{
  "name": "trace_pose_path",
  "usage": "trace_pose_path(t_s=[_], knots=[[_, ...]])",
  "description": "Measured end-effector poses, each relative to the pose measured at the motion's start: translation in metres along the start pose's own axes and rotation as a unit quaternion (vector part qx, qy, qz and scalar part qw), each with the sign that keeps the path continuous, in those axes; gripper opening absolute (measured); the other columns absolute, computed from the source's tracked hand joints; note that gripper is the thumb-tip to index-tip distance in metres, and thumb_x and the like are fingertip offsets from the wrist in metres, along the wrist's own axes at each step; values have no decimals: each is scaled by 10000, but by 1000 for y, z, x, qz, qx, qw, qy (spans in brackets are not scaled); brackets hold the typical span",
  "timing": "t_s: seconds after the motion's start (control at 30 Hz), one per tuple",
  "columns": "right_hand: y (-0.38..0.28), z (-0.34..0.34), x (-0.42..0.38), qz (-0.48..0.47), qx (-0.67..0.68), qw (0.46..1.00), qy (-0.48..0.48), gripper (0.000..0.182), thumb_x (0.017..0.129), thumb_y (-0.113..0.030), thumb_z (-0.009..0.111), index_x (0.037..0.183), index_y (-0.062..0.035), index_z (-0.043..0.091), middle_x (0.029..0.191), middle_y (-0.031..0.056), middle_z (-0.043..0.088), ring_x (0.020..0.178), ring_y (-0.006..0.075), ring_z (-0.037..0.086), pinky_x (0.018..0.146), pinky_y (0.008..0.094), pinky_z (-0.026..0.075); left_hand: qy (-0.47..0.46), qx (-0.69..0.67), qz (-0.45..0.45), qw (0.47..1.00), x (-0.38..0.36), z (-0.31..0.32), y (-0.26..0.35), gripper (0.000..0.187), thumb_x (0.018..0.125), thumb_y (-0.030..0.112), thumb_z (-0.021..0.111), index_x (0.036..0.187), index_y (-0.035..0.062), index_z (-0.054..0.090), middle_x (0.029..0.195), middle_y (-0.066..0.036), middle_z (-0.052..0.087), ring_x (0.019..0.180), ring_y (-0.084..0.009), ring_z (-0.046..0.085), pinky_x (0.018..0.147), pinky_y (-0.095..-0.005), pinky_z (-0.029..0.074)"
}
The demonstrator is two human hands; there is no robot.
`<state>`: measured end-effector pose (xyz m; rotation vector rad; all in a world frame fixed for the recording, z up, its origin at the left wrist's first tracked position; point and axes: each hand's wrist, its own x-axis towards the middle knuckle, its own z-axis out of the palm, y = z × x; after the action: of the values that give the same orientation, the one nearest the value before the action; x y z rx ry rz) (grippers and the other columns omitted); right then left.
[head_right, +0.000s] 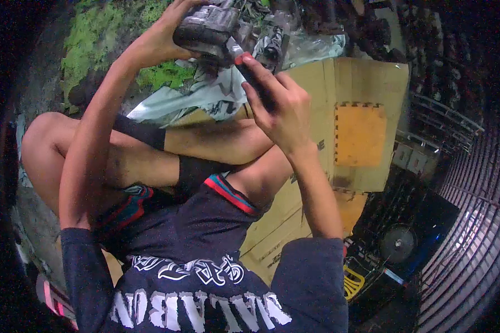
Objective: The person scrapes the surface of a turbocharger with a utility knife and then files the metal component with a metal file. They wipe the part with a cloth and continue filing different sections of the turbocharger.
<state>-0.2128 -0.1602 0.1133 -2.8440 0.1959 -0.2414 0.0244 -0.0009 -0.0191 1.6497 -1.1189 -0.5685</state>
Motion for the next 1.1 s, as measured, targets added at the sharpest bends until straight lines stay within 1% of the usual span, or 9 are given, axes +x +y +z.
trace_pose_path(t_s=[0.23,0.33,0.47,0.53,0.63,0.73,0.83,0.9,1.1], knots=[[2,-1,3,-2,4,1000,-3,452,926,-124,810,1372,-134,744,795,128,688,647,240,630,630,358,510,-2,16,-15,1000,2,-2,4,1114,700,186,995,1601,91,347,1526,-160,376,1480,-369,409,1260,-462,384],[4,-1,1,9,5,1000,-12,451,925,-127,809,1371,-139,746,814,128,698,655,245,637,636,362,520,-5,11,-5,1000,0,-3,6,1108,698,171,990,1599,95,350,1526,-161,377,1486,-367,401,1262,-460,382],[6,0,-1,-14,-24,1000,-8,456,928,-135,808,1379,-158,743,826,122,696,660,251,644,641,374,530,4,51,-6,999,-2,-4,7,1117,681,153,993,1595,96,354,1522,-160,381,1488,-368,401,1265,-459,379],[6,-2,-2,-13,-39,999,-13,458,929,-138,807,1382,-165,743,829,120,695,661,254,648,642,379,532,0,9,2,1000,1,-1,2,1135,662,139,997,1595,97,352,1526,-160,379,1490,-371,398,1265,-461,376],[6,-4,-1,-1,-42,999,-27,464,930,-144,807,1389,-171,738,817,118,689,662,261,649,641,378,530,-10,11,-32,999,3,-1,1,1149,653,132,999,1598,97,346,1532,-164,375,1491,-374,396,1266,-464,372],[8,-2,3,-15,-41,999,-22,467,928,-142,808,1388,-170,738,811,120,689,658,260,643,637,374,527,-6,25,-12,1000,3,-2,1,1155,659,152,1000,1604,102,339,1544,-165,368,1492,-378,394,1263,-476,370],[12,-2,6,-16,-14,1000,-19,467,929,-135,803,1391,-167,737,807,123,691,655,248,644,631,367,525,-9,59,-20,998,0,-4,6,1157,658,179,1004,1604,104,342,1551,-166,365,1490,-381,394,1263,-480,366],[18,-6,12,-46,1,998,-40,467,930,-131,800,1392,-163,736,821,125,705,671,235,662,636,363,527,-6,51,-7,999,1,-2,6,1154,661,189,1003,1605,105,344,1552,-167,369,1492,-380,392,1264,-481,362],[18,-9,14,-22,28,998,-46,471,928,-107,799,1393,-147,734,840,115,723,668,204,683,641,347,539,-4,24,-15,1000,4,-3,-1,1132,673,201,994,1602,104,354,1545,-168,389,1501,-367,390,1264,-477,358]])
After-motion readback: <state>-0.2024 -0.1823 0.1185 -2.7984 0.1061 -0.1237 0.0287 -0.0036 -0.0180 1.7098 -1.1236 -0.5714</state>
